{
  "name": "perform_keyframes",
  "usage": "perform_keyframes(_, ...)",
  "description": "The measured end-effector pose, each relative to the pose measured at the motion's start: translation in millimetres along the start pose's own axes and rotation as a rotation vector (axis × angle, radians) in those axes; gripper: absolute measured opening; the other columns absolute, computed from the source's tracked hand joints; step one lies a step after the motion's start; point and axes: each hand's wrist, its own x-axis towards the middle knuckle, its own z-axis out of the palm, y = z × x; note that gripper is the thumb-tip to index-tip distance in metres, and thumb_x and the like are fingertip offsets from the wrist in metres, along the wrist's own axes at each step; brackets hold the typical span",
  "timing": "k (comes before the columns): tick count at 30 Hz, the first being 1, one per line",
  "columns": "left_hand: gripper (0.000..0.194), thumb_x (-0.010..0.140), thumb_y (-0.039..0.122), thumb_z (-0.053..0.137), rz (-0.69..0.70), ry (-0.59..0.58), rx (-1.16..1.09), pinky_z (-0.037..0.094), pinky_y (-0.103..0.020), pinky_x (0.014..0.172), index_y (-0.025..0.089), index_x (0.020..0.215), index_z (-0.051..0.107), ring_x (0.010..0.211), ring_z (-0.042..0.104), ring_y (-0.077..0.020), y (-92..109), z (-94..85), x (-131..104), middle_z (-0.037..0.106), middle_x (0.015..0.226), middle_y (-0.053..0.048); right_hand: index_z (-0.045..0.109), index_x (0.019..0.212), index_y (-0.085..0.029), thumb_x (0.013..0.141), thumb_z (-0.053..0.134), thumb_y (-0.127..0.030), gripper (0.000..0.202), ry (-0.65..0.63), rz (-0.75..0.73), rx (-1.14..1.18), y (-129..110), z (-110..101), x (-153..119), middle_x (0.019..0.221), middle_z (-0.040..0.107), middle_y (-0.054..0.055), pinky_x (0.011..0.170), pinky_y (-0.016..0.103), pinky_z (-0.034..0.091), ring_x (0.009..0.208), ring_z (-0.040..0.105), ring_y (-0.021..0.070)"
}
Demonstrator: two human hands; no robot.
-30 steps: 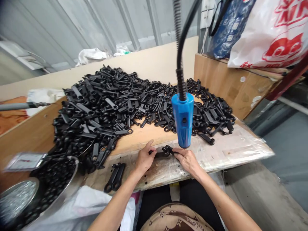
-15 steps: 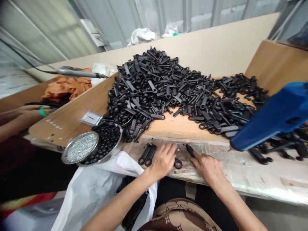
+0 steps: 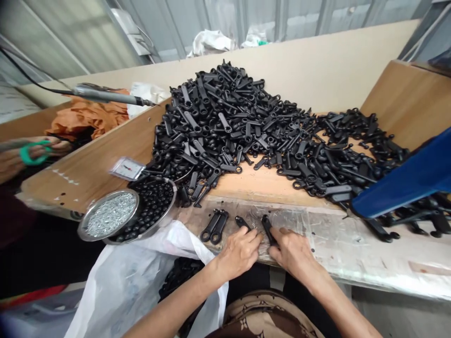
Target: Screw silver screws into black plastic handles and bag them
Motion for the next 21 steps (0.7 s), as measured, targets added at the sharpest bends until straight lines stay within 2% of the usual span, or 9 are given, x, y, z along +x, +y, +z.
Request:
perform_keyframes(4, 0.032, 0.081, 0.021, 0.047, -0.015, -0.002, 0.042, 0.045, -0.029, 0.079, 0.023, 0.113, 0.05, 0.094, 0.053, -0.0168, -3.5, 0.5, -5.1, 0.059, 0.107, -0.002, 0.059, 0.1, -0.02, 0.077, 0.046, -0.022, 0.026, 0.043, -0.015, 0.042, -16.0, 2.6, 12.3, 0.085, 0.065, 0.006, 0.059, 0.025, 0.036, 0.076, 0.063, 0.0207)
perform_keyframes(7, 0.04, 0.083, 0.021, 0.043, 0.018, 0.019, 0.076, 0.046, -0.032, 0.083, 0.023, 0.123, 0.045, 0.102, 0.053, -0.0195, -8.7, 5.9, -6.7, 0.057, 0.118, -0.003, 0.058, 0.095, -0.018, 0.075, 0.05, -0.019, 0.022, 0.106, -0.026, 0.058, -19.7, 4.7, 17.0, 0.083, 0.064, 0.007, 0.059, 0.025, 0.036, 0.074, 0.062, 0.0208)
perform_keyframes(9, 0.043, 0.082, 0.018, 0.043, 0.091, 0.029, 0.116, 0.047, -0.032, 0.08, 0.023, 0.125, 0.045, 0.099, 0.055, -0.02, -15.4, 9.4, -5.2, 0.058, 0.117, -0.004, 0.058, 0.093, -0.018, 0.076, 0.052, -0.021, 0.018, 0.136, -0.047, 0.079, -18.9, 3.7, 15.7, 0.084, 0.064, 0.006, 0.061, 0.025, 0.037, 0.075, 0.062, 0.0202)
perform_keyframes(12, 0.043, 0.081, 0.015, 0.041, 0.246, 0.035, 0.176, 0.048, -0.03, 0.079, 0.019, 0.123, 0.048, 0.095, 0.058, -0.0179, -29.5, 11.8, 2.1, 0.06, 0.115, -0.005, 0.059, 0.092, -0.021, 0.078, 0.056, -0.034, 0.019, 0.165, -0.089, 0.102, -11.3, -0.3, 7.5, 0.087, 0.064, 0.004, 0.064, 0.024, 0.039, 0.079, 0.061, 0.0194)
perform_keyframes(14, 0.044, 0.08, 0.013, 0.041, 0.349, 0.049, 0.186, 0.048, -0.028, 0.08, 0.017, 0.124, 0.047, 0.091, 0.06, -0.0157, -38.8, 11.1, 6.7, 0.062, 0.112, -0.005, 0.059, 0.095, -0.02, 0.081, 0.055, -0.037, 0.022, 0.222, -0.138, 0.124, 0.9, -0.6, -2.9, 0.088, 0.064, 0.004, 0.065, 0.024, 0.041, 0.08, 0.06, 0.0188)
perform_keyframes(16, 0.045, 0.081, 0.012, 0.04, 0.435, 0.097, 0.195, 0.048, -0.026, 0.079, 0.016, 0.125, 0.047, 0.086, 0.061, -0.0143, -46.7, 9.7, 6.7, 0.064, 0.109, -0.005, 0.06, 0.096, -0.019, 0.084, 0.052, -0.031, 0.019, 0.324, -0.128, 0.139, 21.4, 2.9, -18.4, 0.085, 0.064, 0.004, 0.065, 0.023, 0.042, 0.078, 0.06, 0.0167)
perform_keyframes(19, 0.045, 0.082, 0.012, 0.04, 0.514, 0.151, 0.197, 0.048, -0.024, 0.077, 0.016, 0.125, 0.047, 0.084, 0.061, -0.0129, -57.0, 7.9, -2.4, 0.065, 0.108, -0.003, 0.063, 0.095, -0.02, 0.084, 0.049, -0.021, 0.018, 0.528, 0.075, 0.11, 67.2, 12.0, -48.4, 0.085, 0.065, 0.003, 0.068, 0.02, 0.044, 0.077, 0.06, 0.0133)
perform_keyframes(21, 0.044, 0.082, 0.012, 0.04, 0.525, 0.156, 0.193, 0.048, -0.023, 0.077, 0.017, 0.126, 0.047, 0.085, 0.061, -0.0124, -63.2, 6.0, -10.6, 0.064, 0.11, -0.002, 0.064, 0.097, -0.018, 0.084, 0.044, -0.015, 0.023, 0.605, 0.219, 0.08, 101.2, 16.4, -69.0, 0.091, 0.066, 0.006, 0.071, 0.022, 0.044, 0.082, 0.061, 0.015)
